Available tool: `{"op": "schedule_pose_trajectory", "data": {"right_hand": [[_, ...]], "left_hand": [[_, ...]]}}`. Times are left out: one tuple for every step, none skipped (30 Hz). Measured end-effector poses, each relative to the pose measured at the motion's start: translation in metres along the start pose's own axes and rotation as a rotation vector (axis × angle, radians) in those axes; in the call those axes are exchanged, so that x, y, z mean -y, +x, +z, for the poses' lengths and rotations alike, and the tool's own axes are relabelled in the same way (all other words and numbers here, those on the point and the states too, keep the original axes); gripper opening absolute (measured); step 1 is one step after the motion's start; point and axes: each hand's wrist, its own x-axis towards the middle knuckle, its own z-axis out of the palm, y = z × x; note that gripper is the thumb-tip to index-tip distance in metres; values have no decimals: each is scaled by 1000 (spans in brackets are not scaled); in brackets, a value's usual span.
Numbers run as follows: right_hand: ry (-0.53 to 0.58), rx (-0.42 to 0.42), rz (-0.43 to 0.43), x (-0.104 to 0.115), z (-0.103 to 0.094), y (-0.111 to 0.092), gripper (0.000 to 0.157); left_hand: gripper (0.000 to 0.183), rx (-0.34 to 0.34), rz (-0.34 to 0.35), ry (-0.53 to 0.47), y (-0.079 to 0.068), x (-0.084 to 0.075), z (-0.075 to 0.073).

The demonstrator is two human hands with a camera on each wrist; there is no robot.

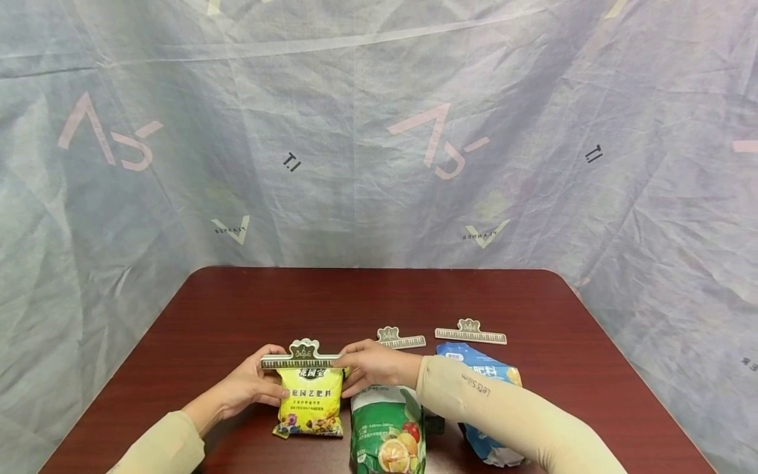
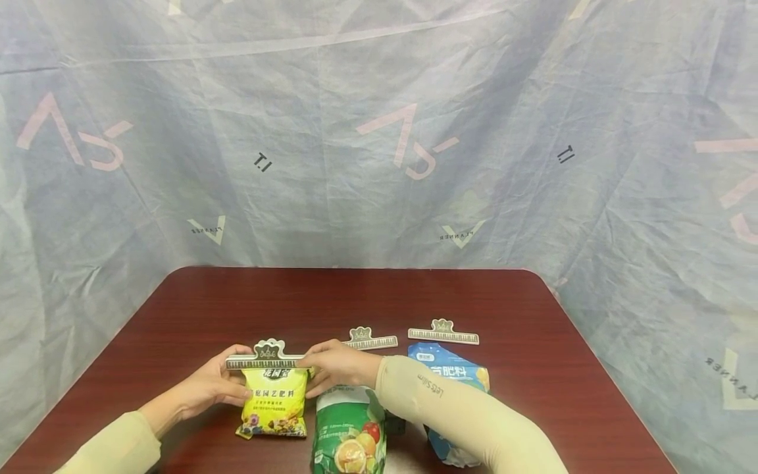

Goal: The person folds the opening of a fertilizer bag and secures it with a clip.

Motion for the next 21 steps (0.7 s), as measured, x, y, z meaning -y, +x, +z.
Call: {"op": "schedule_pose_trajectory", "data": {"right_hand": [[0,0,4,0,0,0,18],[3,0,10,0,1,0,18],[3,-1,15,0,1,1,18],[4,-2,20,1,2,1,17],[5,-1,24,1,3,1,17],[9,2,30,1,4,2,17],[14,7,38,2,4,3,18],[12,13,45,2,5,4,18],[11,19,52,3,6,4,18],[8,25,57,4,7,5,19],[11,29,63,4,9,6,21],[12,32,68,5,10,7,23],[10,36,71,6,11,8,24],[3,38,73,6,12,10,26],[1,39,77,7,13,11,28],[-3,41,79,8,15,13,30],[-4,43,85,9,17,15,32],[-13,45,89,9,18,17,33],[-19,46,93,10,20,19,34],[-25,46,98,10,22,20,35],[-27,45,102,11,24,22,35]], "left_hand": [[60,-6,-2,2,0,0,0],[61,-11,-4,2,-1,0,0],[61,-13,-5,1,-1,0,0],[60,-15,-8,-1,-1,0,-1],[60,-16,-11,-3,-2,1,-1],[60,-15,-14,-5,-3,1,-2],[60,-15,-16,-2,-4,2,-4],[60,-16,-17,-2,-4,3,-5],[59,-17,-22,1,-6,3,-6],[59,-17,-24,5,-7,3,-8],[59,-17,-23,8,-8,3,-9],[58,-18,-25,11,-9,3,-10],[58,-19,-24,13,-10,3,-11],[58,-17,-23,12,-11,2,-13],[58,-16,-26,10,-12,2,-14],[58,-13,-26,8,-14,1,-15],[58,-12,-29,5,-15,1,-17],[58,-11,-35,4,-16,1,-19],[58,-7,-36,5,-17,0,-21],[59,-6,-41,5,-18,0,-23],[59,-5,-46,3,-19,1,-25]]}}
